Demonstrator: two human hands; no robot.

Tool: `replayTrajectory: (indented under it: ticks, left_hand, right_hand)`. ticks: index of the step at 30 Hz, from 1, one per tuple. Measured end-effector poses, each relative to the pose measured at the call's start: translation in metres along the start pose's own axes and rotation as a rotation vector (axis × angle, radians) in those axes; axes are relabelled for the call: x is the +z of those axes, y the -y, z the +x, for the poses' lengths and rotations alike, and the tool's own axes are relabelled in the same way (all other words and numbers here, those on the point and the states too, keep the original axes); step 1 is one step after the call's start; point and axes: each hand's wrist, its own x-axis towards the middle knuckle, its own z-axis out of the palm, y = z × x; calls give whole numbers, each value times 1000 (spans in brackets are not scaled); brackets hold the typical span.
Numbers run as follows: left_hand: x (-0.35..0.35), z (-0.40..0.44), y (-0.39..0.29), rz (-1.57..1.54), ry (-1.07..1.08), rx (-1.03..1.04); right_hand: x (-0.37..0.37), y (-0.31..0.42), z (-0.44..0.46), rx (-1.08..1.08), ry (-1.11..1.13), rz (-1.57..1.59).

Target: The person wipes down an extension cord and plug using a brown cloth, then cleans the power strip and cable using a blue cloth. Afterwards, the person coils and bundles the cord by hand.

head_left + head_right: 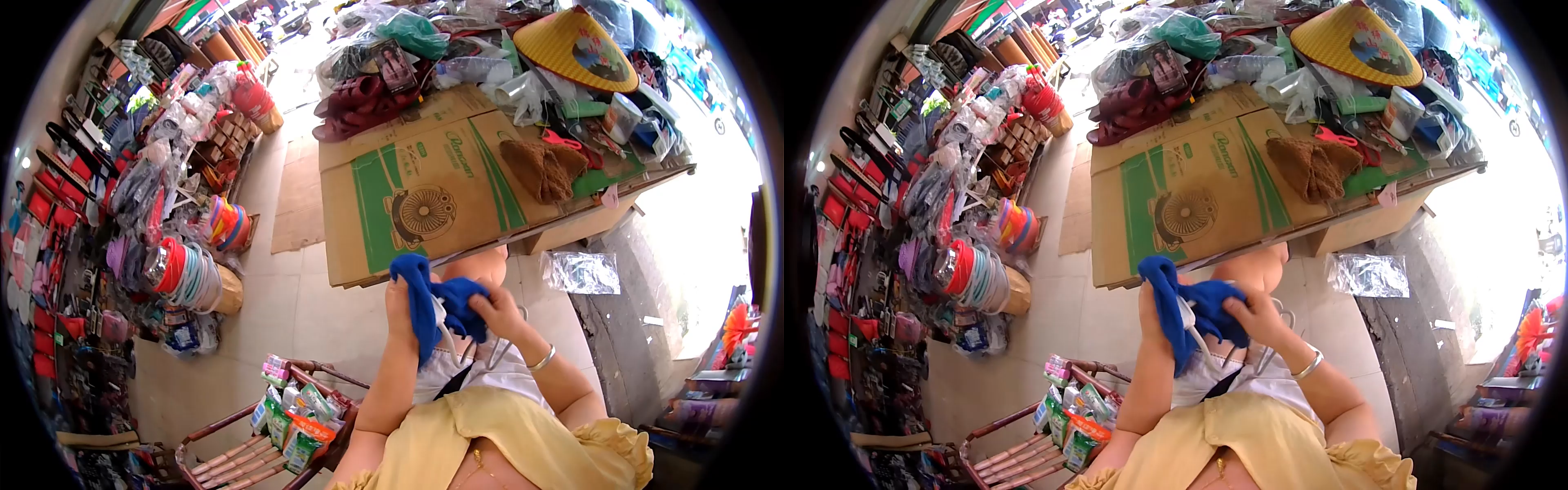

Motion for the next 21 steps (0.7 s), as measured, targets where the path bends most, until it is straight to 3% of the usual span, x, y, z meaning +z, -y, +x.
replayTrajectory:
  ticks: [2,3,4,5,7,9,12,13,16,18,21]
  left_hand:
    - [-1,1,7,-42,-118,-70]
    - [-1,0,11,-74,-225,-137]
    - [7,-2,13,-188,-141,-241]
    - [-32,9,41,-72,-55,-232]
    - [-17,4,52,-30,-144,-12]
    - [-32,7,74,-15,-72,-28]
    - [-55,-2,105,-45,-16,-104]
    - [-41,-11,96,-13,-26,-96]
    - [-20,-32,84,100,-7,-36]
    - [-20,-40,81,387,91,105]
    - [-14,-42,69,539,237,179]
  right_hand:
    - [0,28,0,159,-68,318]
    - [3,28,-1,169,-68,319]
    - [4,28,0,59,-5,482]
    - [5,28,1,-55,57,641]
    - [15,28,4,-315,112,87]
    - [36,35,0,-467,-87,-271]
    - [37,40,3,-507,-204,-449]
    - [36,36,5,-504,-199,-453]
    - [26,14,8,-152,-205,-360]
    - [24,8,20,-132,-259,-224]
    - [21,8,29,-132,-324,-69]
